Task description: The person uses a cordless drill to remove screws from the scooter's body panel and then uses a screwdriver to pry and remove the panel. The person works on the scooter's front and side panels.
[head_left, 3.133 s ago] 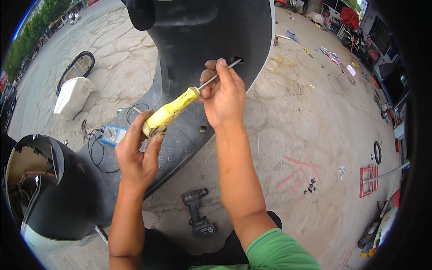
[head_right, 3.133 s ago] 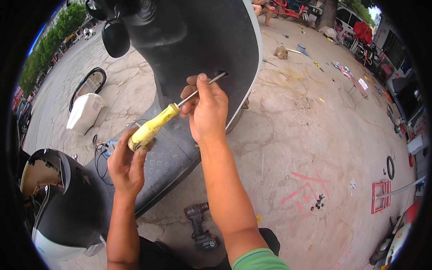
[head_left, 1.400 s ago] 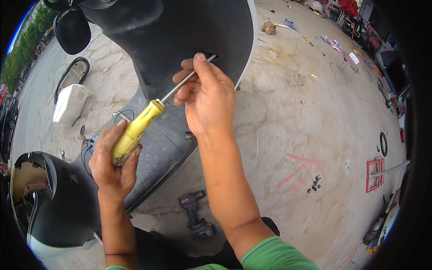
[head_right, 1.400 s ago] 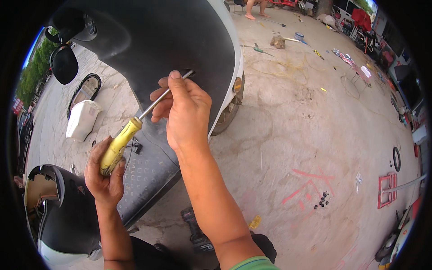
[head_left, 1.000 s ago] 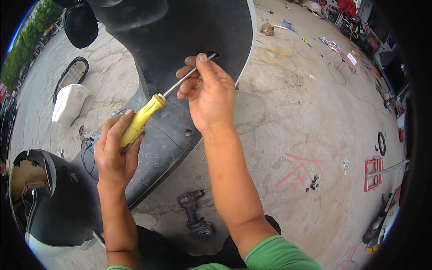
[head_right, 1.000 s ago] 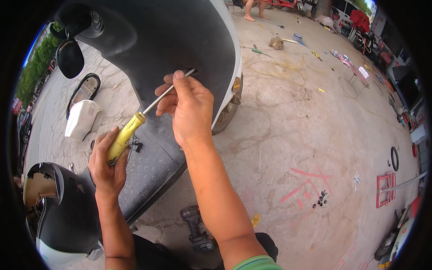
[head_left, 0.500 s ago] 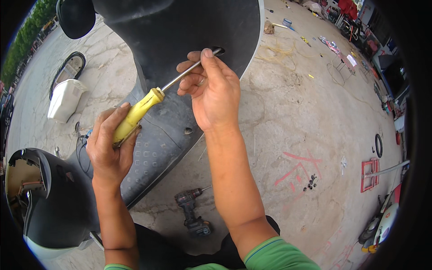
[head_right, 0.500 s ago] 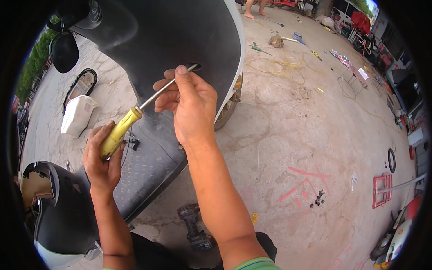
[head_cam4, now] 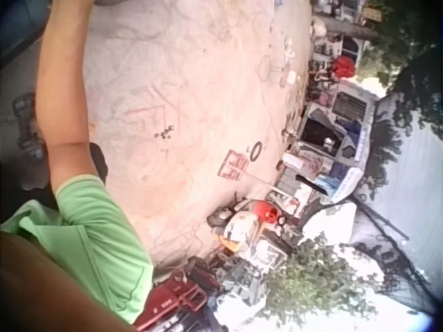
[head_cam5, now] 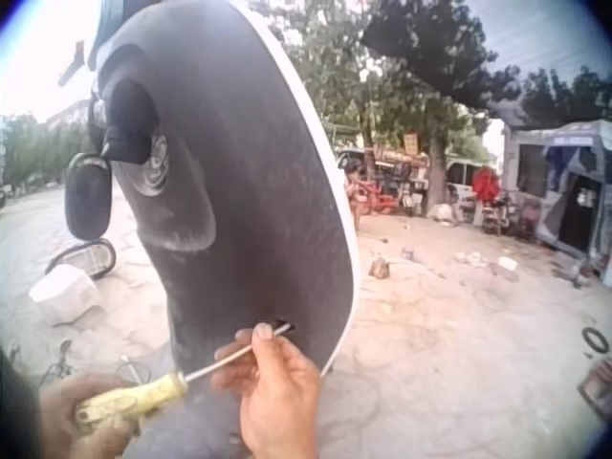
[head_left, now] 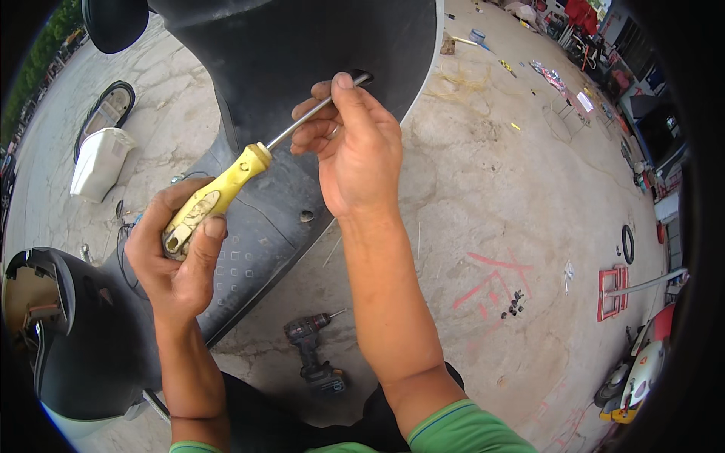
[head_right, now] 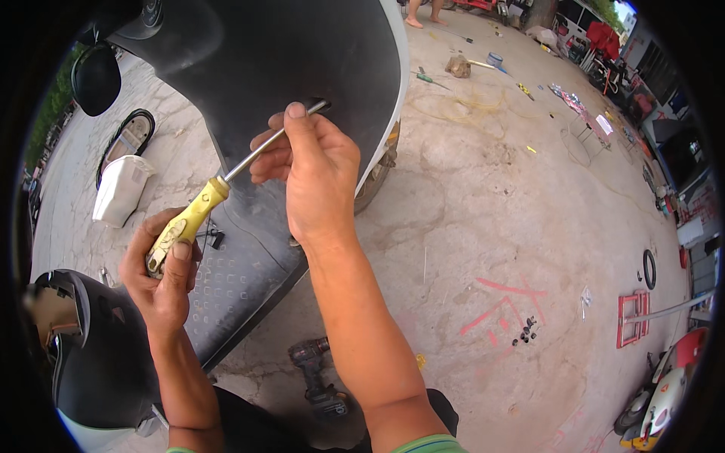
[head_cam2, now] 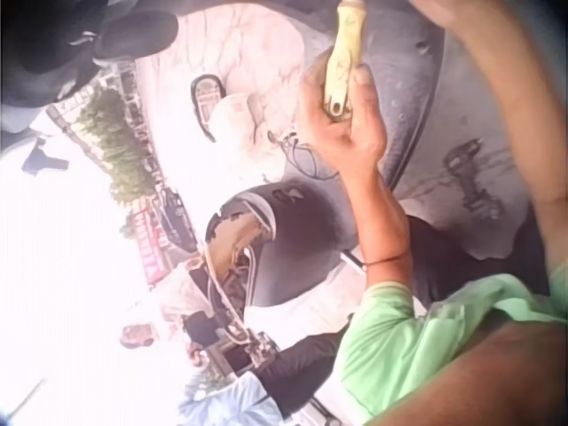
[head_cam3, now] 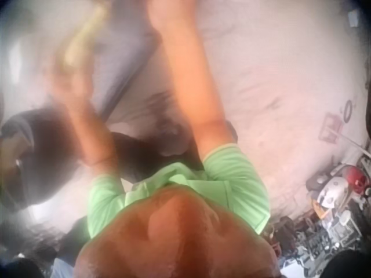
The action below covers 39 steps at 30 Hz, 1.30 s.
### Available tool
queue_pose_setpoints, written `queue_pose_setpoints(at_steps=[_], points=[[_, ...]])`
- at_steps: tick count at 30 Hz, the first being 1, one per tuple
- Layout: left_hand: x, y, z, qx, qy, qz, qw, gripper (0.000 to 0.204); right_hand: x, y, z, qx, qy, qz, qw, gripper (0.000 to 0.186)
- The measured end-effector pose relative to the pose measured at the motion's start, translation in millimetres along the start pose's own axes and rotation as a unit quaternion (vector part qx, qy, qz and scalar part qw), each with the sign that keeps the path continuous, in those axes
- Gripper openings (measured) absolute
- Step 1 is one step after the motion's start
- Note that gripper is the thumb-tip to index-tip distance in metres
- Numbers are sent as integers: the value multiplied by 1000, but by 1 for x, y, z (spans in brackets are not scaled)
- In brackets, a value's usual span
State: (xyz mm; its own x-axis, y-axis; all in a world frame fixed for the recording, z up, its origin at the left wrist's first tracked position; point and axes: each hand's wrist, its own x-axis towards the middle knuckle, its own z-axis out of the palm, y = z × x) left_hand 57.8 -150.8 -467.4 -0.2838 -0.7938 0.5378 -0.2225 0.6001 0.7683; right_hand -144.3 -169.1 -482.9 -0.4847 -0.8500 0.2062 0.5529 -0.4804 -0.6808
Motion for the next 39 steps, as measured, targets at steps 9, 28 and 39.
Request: queue_pose_setpoints(at_steps=[9, 28, 39], points=[[-14, -5, 17, -231, -10, -218, 948, 45, -2, 6, 3, -35, 7, -5, 999, 38], [-9, -21, -1, 95, 63, 218, 969, 53, -5, 1, 11, 94, 0, 22, 995, 32], [-13, -22, 6, -3, 23, 23, 999, 42, -4, 3, 22, -11, 77, -16, 997, 38]])
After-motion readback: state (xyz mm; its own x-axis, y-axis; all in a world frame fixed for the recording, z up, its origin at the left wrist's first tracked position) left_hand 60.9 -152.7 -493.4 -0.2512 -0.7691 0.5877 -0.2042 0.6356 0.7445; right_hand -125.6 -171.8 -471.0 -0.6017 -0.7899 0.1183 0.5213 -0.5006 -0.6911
